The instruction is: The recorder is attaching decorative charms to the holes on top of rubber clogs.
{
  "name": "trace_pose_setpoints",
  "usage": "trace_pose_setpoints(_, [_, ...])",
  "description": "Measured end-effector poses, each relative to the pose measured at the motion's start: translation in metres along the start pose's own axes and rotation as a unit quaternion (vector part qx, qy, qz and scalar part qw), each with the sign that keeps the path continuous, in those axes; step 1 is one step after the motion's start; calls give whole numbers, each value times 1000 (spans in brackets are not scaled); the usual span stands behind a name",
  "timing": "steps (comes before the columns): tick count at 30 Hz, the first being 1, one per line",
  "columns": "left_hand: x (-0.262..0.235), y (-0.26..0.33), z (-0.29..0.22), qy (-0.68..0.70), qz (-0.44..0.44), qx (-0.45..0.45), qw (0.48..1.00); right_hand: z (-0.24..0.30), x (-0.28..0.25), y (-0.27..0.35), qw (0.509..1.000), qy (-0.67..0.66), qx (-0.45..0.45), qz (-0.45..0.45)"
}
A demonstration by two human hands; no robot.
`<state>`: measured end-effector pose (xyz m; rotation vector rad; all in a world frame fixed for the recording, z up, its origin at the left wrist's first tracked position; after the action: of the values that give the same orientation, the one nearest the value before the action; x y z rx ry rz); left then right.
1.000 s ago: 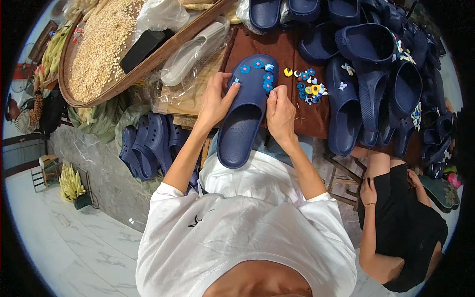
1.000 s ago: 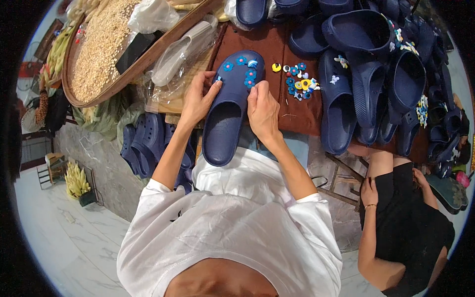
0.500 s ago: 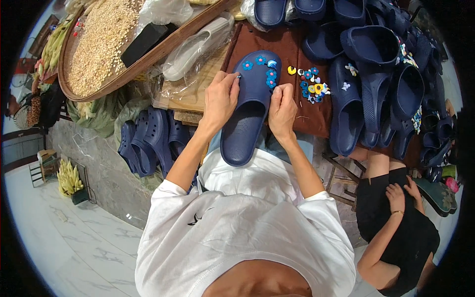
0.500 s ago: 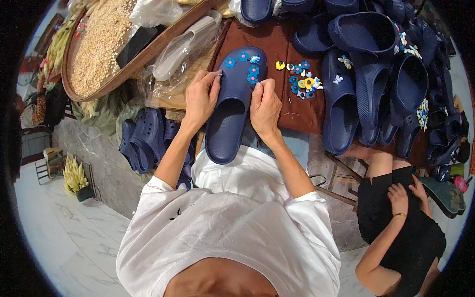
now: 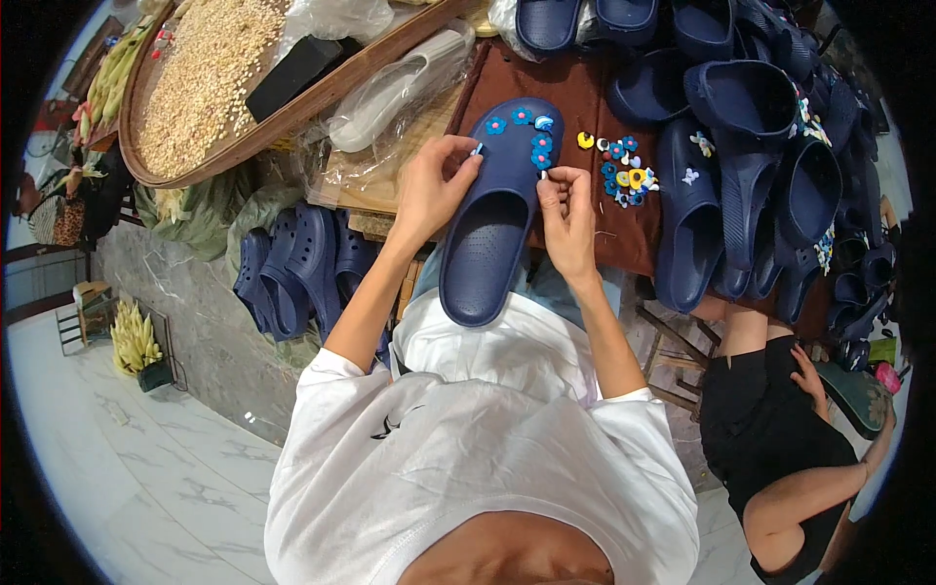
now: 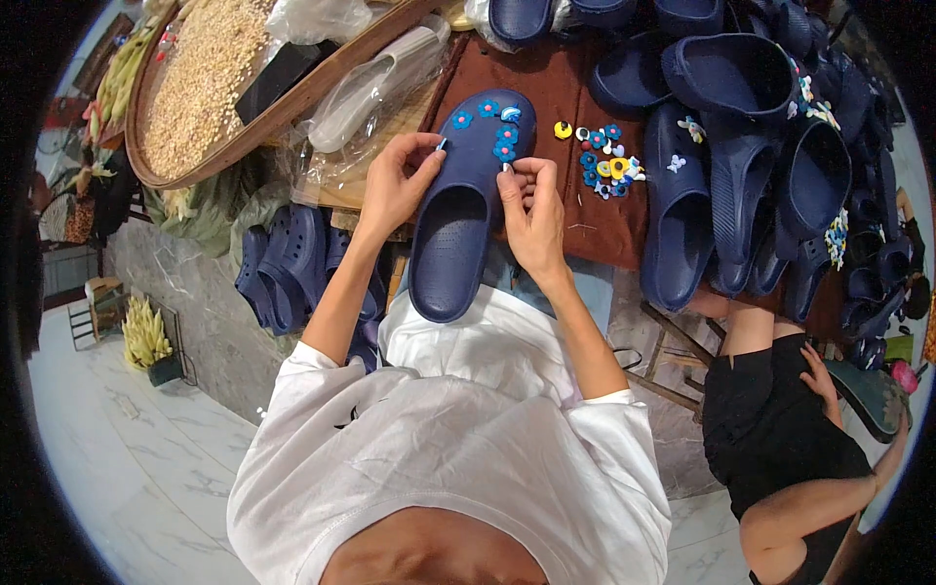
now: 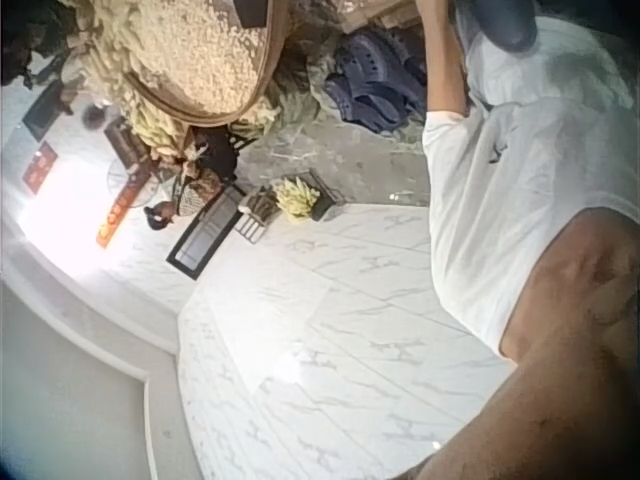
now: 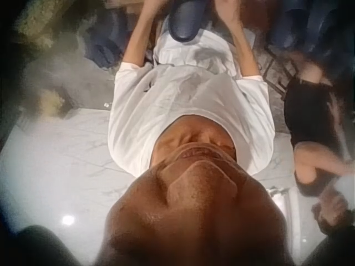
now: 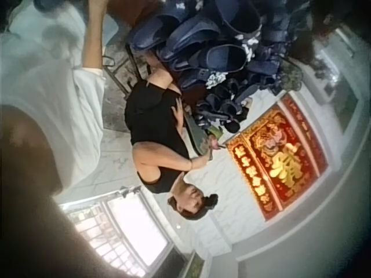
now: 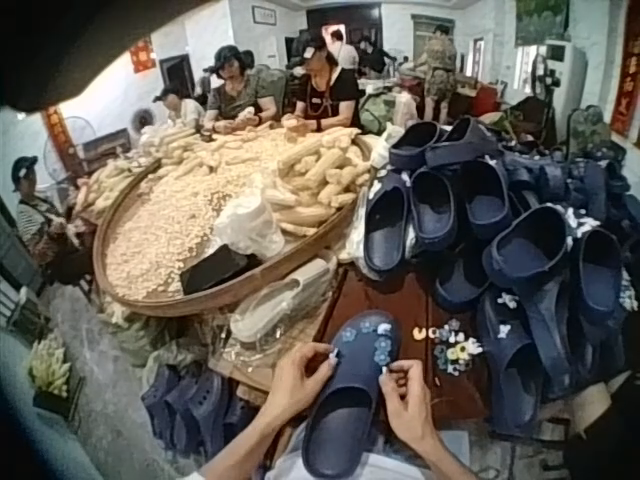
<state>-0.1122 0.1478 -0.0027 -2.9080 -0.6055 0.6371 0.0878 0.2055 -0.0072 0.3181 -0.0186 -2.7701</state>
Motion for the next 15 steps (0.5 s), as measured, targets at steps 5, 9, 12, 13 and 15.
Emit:
trace_pose_setpoints(5, [-3,-1,-30,-142,-49,98,984,0,0,6,1000,5,6,-22])
trace_pose_setpoints(9, [-15,0,10,12,-136,-6,991,3,2,6,1000,-3,-1,-30])
trace_pose_setpoints(12, [-13,-4,22,110,-157,15,981,-4,1,7,999,-9,8,-38])
trace_pose_setpoints(13, [-13,-5,20,111,-156,16,981,-4,-1,6,999,-8,8,-40])
trace_pose_setpoints(15, [-8,-7,9,117,-113,8,987,0,-4,5,1000,-2,3,-29])
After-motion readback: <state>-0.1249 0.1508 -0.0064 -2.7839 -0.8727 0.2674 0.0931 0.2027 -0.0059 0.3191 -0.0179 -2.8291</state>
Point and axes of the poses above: each hand's wrist, its own y-axis away from the middle knuckle, its own x-axis out of the palm, z = x × y, the point moved 9 cm from there along -y, towards the middle knuckle, and after that the axes turned 10 degrees about x, right-handed, at the moved point
